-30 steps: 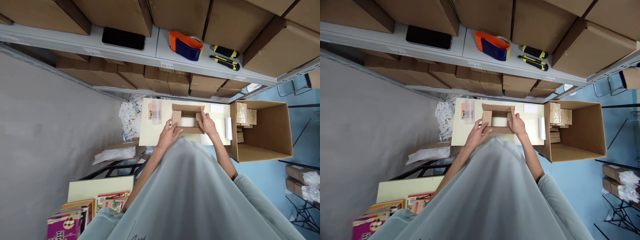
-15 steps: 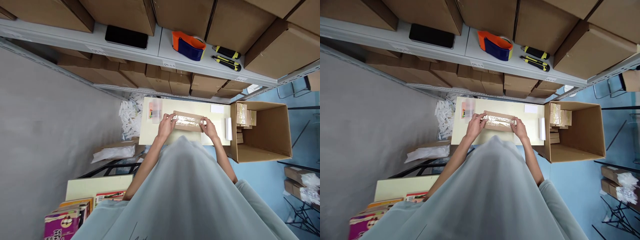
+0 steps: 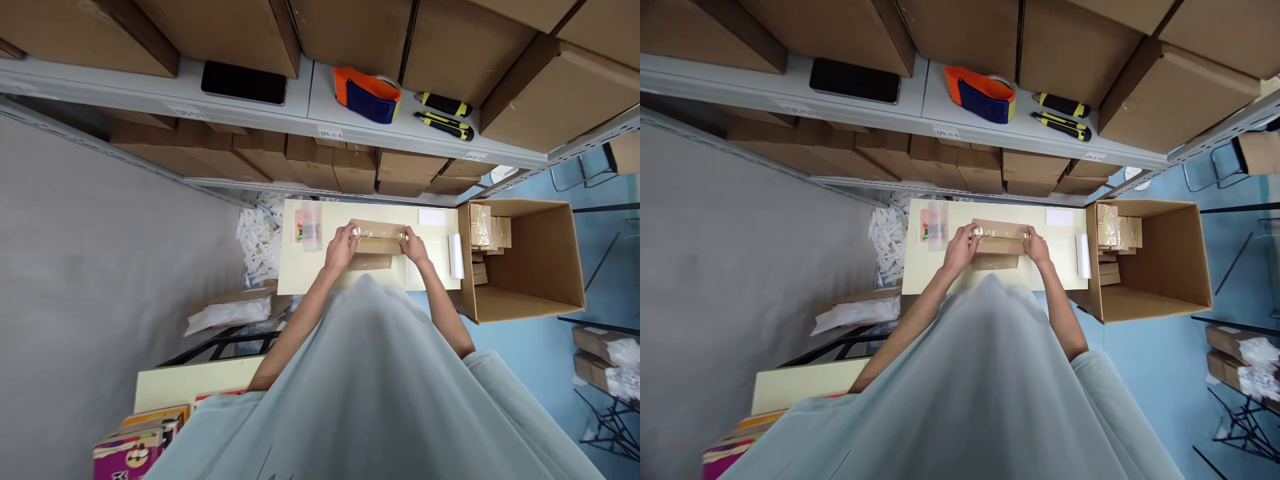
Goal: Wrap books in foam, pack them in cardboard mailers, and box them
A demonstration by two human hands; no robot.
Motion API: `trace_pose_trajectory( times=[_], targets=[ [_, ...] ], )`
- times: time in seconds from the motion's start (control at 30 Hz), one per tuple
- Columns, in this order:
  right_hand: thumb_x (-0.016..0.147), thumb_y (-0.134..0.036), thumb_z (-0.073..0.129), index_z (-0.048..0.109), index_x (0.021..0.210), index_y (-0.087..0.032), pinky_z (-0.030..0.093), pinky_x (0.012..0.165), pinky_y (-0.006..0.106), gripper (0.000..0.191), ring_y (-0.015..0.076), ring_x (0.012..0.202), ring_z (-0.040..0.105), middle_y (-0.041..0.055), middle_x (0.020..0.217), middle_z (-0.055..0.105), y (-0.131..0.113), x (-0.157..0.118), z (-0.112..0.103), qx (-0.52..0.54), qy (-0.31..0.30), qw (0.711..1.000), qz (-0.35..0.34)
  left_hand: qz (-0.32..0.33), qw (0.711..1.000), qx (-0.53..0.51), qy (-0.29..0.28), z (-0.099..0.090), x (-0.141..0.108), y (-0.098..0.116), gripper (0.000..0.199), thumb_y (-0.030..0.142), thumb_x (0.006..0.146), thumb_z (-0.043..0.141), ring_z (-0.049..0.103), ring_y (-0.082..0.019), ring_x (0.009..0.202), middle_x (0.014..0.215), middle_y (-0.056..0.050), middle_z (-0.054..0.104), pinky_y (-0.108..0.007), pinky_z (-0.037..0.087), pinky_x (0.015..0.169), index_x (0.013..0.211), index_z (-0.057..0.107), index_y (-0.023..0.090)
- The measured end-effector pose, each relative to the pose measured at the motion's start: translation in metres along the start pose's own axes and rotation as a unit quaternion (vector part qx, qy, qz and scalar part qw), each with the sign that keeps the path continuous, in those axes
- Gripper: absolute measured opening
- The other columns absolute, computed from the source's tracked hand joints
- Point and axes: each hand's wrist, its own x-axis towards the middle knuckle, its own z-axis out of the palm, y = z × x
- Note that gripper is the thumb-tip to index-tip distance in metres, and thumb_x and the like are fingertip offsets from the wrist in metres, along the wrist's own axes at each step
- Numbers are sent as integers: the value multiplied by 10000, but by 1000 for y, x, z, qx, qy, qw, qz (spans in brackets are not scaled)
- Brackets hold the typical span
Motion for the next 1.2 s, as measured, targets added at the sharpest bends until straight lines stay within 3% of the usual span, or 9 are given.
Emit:
trace_pose_trajectory(
  times=[0.17, 0.3, 0.47, 0.57, 0.7, 0.87, 1.1, 1.2],
  targets=[
    [1057, -590, 452, 570, 1373, -292, 587, 897, 429, 450, 293, 858, 761, 103, 1242, 800, 16, -39, 24, 42, -6, 999, -1, 4, 1000, -18, 18, 6, -21, -13, 428, 329, 1144, 504, 677, -324, 1395, 1563, -172, 635, -476, 545, 1195, 1551, 596, 235],
    [1067, -632, 418, 580, 1436, -297, 568, 862, 405, 525, 288, 788, 724, 42, 986, 765, 19, -59, 35, 29, -14, 999, 6, -34, 997, -66, -7, 7, -29, -31, 423, 356, 1124, 533, 745, -294, 1241, 1561, -169, 655, -469, 566, 1144, 1528, 584, 244],
    [1081, -514, 403, 603, 1446, -262, 540, 854, 396, 486, 289, 774, 674, 43, 909, 728, 9, -49, 35, -41, -30, 999, -16, -114, 983, -143, -25, 13, -30, -47, 379, 411, 1096, 558, 753, -255, 1250, 1565, -157, 663, -395, 589, 1061, 1440, 563, 252],
    [1084, -484, 411, 600, 1432, -255, 523, 827, 375, 458, 281, 785, 663, 60, 975, 740, 5, -37, 31, -67, -33, 997, -21, -117, 976, -181, -25, 15, -24, -51, 388, 452, 1057, 597, 744, -245, 1225, 1544, -144, 665, -381, 597, 1039, 1391, 570, 258],
    [1090, -490, 444, 595, 1403, -240, 515, 814, 358, 428, 263, 773, 645, 63, 994, 744, 7, -29, 26, -61, -46, 997, -27, -127, 965, -227, -35, 14, -12, -58, 386, 477, 970, 695, 749, -225, 1051, 1433, -115, 691, -371, 613, 981, 1270, 609, 250],
    [1085, -444, 479, 608, 1347, -242, 555, 861, 370, 354, 252, 855, 675, 110, 1224, 771, 8, -28, 27, -51, -36, 997, -43, -121, 958, -255, -51, 9, -7, -65, 405, 459, 916, 692, 731, -210, 977, 1437, -112, 671, -387, 607, 981, 1245, 613, 235],
    [1053, -255, 526, 638, 1355, -207, 599, 887, 364, 325, 248, 949, 749, 142, 1286, 765, -8, -32, 35, -134, -14, 990, -48, -74, 983, -148, -74, 2, -6, -70, 517, 351, 781, 739, 758, -267, 1090, 1400, -104, 689, -413, 627, 1000, 1258, 573, 239],
    [995, -231, 635, 706, 1269, -217, 627, 945, 442, 283, 341, 1153, 772, 207, 1467, 708, -20, -27, 35, -177, 1, 982, -64, -60, 993, -63, -77, 0, -1, -67, 569, 236, 716, 763, 731, -330, 1289, 1439, -114, 684, -473, 585, 1137, 1262, 605, 252]
  ],
)
